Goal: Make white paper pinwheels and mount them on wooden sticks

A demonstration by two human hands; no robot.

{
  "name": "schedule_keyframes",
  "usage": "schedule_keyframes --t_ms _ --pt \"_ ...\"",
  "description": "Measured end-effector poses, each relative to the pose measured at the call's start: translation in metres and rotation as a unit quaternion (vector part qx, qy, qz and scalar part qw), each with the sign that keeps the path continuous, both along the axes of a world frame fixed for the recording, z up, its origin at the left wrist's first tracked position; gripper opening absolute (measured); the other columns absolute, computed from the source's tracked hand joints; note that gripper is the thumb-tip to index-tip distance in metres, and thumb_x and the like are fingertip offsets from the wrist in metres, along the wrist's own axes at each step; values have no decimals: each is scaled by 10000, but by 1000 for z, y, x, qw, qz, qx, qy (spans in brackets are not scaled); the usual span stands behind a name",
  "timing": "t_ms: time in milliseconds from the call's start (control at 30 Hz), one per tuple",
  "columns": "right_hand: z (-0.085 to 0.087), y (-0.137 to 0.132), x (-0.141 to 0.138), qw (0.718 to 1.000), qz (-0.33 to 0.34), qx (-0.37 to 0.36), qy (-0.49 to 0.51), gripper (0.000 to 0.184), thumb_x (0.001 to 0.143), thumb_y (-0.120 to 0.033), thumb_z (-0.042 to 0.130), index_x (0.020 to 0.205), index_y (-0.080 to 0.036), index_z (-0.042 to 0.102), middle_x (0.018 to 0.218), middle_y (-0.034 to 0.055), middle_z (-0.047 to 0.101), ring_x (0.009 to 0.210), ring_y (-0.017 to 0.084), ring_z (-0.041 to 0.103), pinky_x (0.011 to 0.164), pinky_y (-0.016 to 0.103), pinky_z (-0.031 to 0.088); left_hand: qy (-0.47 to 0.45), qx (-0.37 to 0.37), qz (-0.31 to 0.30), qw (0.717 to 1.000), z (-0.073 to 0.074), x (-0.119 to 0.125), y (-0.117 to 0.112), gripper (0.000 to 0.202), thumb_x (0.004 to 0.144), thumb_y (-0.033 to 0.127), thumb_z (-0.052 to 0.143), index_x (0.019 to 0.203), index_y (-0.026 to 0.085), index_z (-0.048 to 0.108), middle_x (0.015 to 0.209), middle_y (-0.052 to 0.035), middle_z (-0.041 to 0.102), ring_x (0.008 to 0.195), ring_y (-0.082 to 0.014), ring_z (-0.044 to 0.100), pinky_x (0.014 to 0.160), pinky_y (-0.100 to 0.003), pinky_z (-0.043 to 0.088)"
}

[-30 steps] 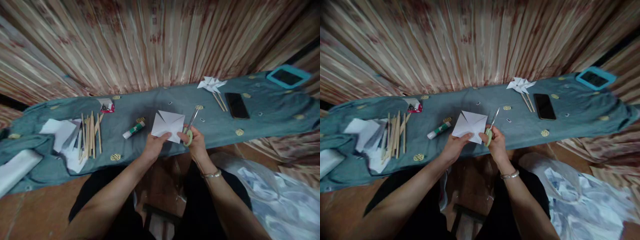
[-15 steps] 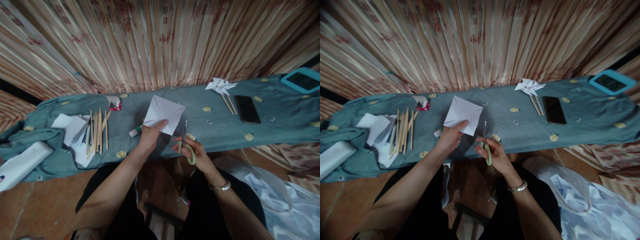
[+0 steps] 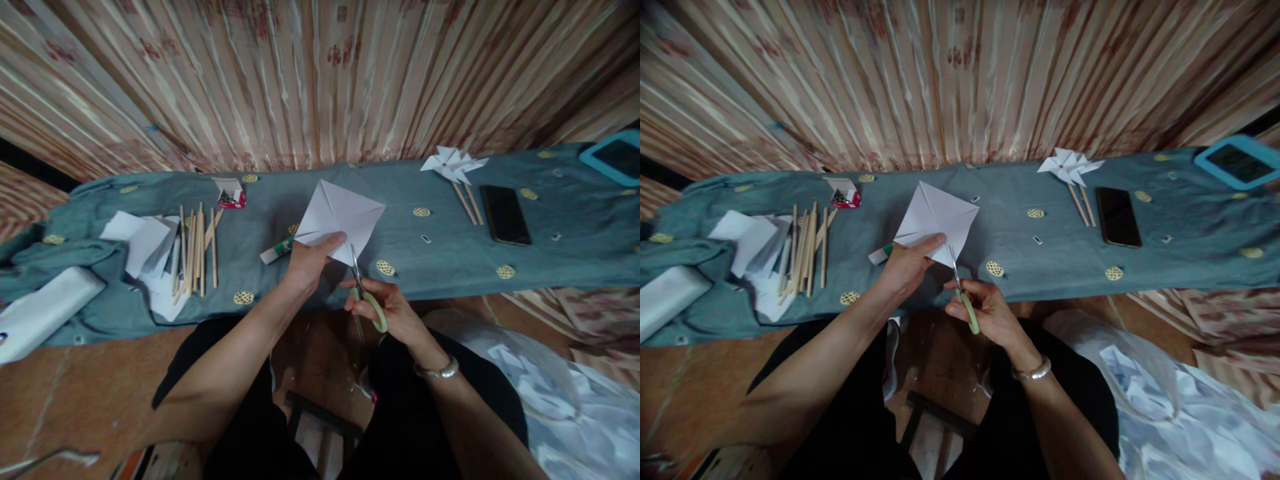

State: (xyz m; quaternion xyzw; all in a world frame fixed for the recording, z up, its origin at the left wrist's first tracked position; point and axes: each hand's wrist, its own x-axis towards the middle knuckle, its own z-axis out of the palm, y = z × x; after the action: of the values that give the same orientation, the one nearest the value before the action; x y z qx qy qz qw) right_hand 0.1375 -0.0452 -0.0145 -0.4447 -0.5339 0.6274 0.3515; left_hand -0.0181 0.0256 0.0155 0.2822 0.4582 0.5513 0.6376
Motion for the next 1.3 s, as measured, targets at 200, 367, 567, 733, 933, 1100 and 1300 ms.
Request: schedule_keyframes --t_ms 200,367,567,733,933,1100,1300 --pt "0 -1 1 1000 1 1 4 540 710 -619 738 1024 -183 697 660 -17 573 609 112 510 585 250 444 1 -6 -6 1000 0 0 -1 306 620 153 770 912 196 690 862 -25 726 775 -178 668 703 -302 525" --pt "0 -1 1 1000 0 2 -1 520 725 -608 732 1020 -181 699 664 -14 579 597 110 505 573 252 442 -5 -2 -3 1000 0 1 -1 309 623 140 769 914 202 685 832 -9 723 782 -178 676 704 -294 525" --pt "-1 -1 0 1000 -4 0 3 520 718 -606 738 1014 -179 706 649 -18 593 583 103 512 565 242 447 0 -13 1 1000 0 2 -3 303 610 168 793 894 193 690 886 -44 734 834 -214 690 721 -318 538" --pt "1 -1 0 1000 -3 -4 -6 518 721 -604 736 1018 -181 708 696 2 643 605 111 547 582 251 460 8 -16 -6 1000 -1 2 -4 301 597 202 806 879 195 701 928 -67 741 894 -252 695 745 -348 543" --pt "2 -1 0 1000 0 -2 -3 524 725 -607 730 1026 -179 707 651 -11 614 581 111 527 562 251 451 6 -4 -5 1000 -3 1 -2 336 595 194 810 914 196 703 893 -49 743 833 -224 690 734 -341 549" --pt "2 -1 0 1000 -9 -25 -1 529 682 -583 776 1011 -174 707 716 7 657 620 112 554 598 249 457 5 -3 -8 1000 -2 1 -2 313 592 192 796 889 193 697 865 -37 734 788 -203 677 708 -317 540" --pt "3 -1 0 1000 -7 -19 0 511 698 -565 770 1021 -175 708 699 4 659 592 112 548 574 253 456 2 5 -7 1000 -1 1 -2 329 594 199 796 908 182 699 881 -44 737 812 -211 683 711 -316 536"
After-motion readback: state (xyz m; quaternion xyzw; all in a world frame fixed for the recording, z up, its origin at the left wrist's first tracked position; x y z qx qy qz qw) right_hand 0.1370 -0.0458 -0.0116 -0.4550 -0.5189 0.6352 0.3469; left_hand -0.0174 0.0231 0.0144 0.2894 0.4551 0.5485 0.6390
